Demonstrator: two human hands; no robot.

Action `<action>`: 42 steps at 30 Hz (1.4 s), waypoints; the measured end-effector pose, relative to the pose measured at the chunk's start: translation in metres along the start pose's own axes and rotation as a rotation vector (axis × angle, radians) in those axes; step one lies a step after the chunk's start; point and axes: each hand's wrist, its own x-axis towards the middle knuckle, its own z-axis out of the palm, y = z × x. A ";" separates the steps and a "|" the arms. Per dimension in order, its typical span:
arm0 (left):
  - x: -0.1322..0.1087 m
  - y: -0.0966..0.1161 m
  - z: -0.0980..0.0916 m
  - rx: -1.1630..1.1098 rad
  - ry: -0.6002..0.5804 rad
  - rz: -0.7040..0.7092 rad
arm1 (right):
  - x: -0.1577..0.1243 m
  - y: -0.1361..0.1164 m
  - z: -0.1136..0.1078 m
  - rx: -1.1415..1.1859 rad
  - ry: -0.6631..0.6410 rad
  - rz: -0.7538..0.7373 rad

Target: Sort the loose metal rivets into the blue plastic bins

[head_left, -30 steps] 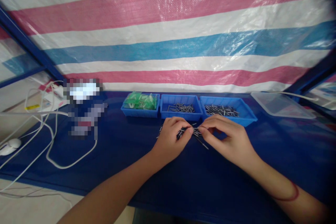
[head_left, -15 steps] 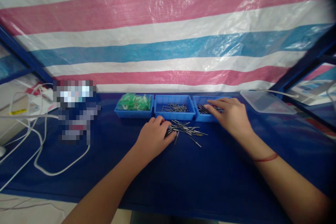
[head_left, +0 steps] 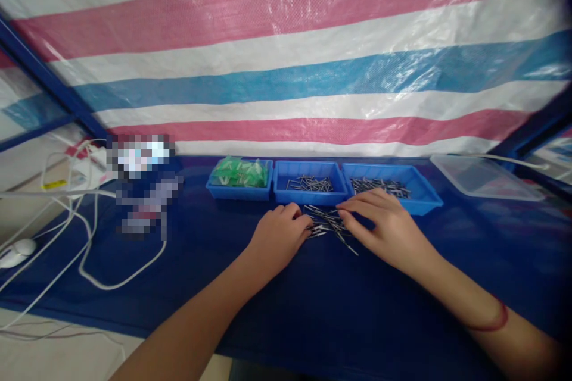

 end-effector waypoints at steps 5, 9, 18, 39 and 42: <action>0.001 0.002 0.004 0.077 0.040 0.027 | -0.004 -0.014 0.009 0.035 -0.113 -0.065; 0.001 0.003 0.005 0.070 0.041 0.019 | -0.006 -0.010 0.013 0.021 -0.189 -0.076; 0.003 0.003 0.013 0.001 0.057 0.043 | -0.006 -0.003 0.022 0.002 -0.216 -0.103; 0.010 0.014 0.015 -0.566 0.362 0.040 | -0.006 -0.016 0.013 0.695 -0.002 0.349; 0.010 0.016 0.015 -0.706 0.372 -0.068 | -0.004 -0.019 0.014 0.889 0.018 0.435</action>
